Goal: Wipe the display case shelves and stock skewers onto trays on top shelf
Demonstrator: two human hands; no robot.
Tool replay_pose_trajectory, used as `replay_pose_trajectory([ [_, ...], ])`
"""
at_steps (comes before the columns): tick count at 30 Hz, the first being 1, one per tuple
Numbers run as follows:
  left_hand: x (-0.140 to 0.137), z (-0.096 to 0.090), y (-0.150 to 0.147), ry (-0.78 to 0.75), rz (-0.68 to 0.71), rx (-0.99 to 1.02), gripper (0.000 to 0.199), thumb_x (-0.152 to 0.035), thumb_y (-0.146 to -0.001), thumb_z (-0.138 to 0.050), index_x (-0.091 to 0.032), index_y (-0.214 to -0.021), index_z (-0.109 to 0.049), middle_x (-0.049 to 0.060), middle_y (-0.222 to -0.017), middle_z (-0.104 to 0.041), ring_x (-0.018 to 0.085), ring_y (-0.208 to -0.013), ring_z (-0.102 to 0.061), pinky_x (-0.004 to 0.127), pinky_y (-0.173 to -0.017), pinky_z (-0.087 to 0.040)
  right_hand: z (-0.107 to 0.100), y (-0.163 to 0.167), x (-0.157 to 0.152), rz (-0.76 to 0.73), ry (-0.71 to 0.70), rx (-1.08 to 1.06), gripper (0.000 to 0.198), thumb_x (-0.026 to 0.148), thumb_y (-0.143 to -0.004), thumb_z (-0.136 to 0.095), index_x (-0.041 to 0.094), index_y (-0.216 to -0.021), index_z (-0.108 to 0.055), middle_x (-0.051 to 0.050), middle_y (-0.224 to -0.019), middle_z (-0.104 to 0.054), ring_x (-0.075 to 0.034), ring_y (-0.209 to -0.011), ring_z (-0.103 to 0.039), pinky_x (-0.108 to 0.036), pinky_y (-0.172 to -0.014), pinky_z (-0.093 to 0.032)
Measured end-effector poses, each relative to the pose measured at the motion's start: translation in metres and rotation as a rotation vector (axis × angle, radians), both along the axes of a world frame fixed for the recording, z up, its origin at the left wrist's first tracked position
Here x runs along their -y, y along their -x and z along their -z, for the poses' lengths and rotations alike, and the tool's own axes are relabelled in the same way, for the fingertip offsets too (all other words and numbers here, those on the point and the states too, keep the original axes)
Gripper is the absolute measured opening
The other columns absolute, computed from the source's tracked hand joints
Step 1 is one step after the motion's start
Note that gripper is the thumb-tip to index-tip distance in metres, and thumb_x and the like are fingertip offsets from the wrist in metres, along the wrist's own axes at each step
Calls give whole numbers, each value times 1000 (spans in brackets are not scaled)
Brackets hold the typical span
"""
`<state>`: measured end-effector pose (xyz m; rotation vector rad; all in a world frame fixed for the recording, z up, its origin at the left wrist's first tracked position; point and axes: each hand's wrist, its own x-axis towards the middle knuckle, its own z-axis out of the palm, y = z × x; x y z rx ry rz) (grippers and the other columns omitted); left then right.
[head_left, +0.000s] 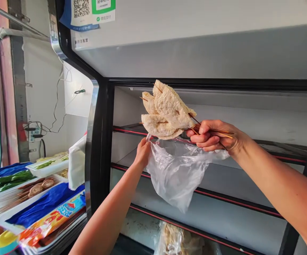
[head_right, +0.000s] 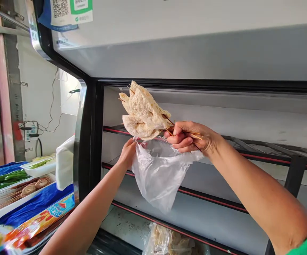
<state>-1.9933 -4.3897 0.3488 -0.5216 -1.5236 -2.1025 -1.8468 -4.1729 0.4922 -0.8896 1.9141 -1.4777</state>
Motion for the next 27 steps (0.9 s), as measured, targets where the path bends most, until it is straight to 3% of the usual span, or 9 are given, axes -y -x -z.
replay_pose_trajectory([
  [3, 0, -9, 17, 281, -273, -97, 34, -18, -75, -42, -15, -102, -61, 5, -82, -68, 18, -74, -62, 26, -66, -45, -2, -10, 8, -120, 41, 24, 12, 15, -73, -50, 15, -82, -43, 11, -52, -24, -1, -36, -10, -11, -31, -20],
  [5, -6, -9, 25, 486, -347, -139, 31, -14, -74, -42, -15, -96, -64, 5, -78, -67, 19, -75, -61, 27, -68, -43, -4, -21, 13, -151, 34, 21, 11, 15, -74, -50, 15, -83, -43, 10, -53, -24, -1, -36, -11, -11, -32, -21],
  [8, -21, -4, 33, 625, -262, -136, 27, -9, -69, -46, -16, -86, -66, 4, -70, -65, 19, -70, -60, 27, -65, -41, -10, -33, 23, -140, 5, -6, 11, 14, -74, -49, 16, -83, -42, 10, -53, -24, -1, -36, -12, -11, -31, -20],
  [12, -34, 8, 31, 759, -54, -92, 28, -8, -71, -39, -17, -83, -63, 1, -55, -61, 13, -44, -50, 23, -48, -36, -21, -30, 31, -74, -50, -62, 11, 14, -74, -47, 17, -81, -40, 10, -53, -25, -2, -36, -14, -11, -30, -20],
  [15, -28, 22, 17, 762, 73, -79, 25, -12, -74, -36, -16, -87, -57, 1, -60, -64, 10, -38, -44, 21, -42, -34, -28, -12, 33, 79, -125, -105, 12, 13, -71, -48, 17, -76, -38, 10, -52, -28, -1, -36, -14, -10, -31, -20],
  [19, -6, 45, -7, 663, 221, -46, 19, -20, -75, -37, -16, -86, -52, 3, -67, -66, 8, -40, -45, 19, -40, -34, -34, 32, 39, 389, -233, -177, 16, 10, -70, -47, 19, -68, -34, 9, -49, -29, -1, -35, -18, -10, -31, -18],
  [27, 33, 67, -36, 591, 270, 30, 25, -34, -80, -37, -15, -93, -50, 3, -69, -65, 9, -42, -46, 21, -41, -32, -34, 148, 75, 985, -403, -313, 23, 13, -81, -49, 18, -64, -33, 9, -46, -25, -2, -35, -18, -12, -34, -13],
])
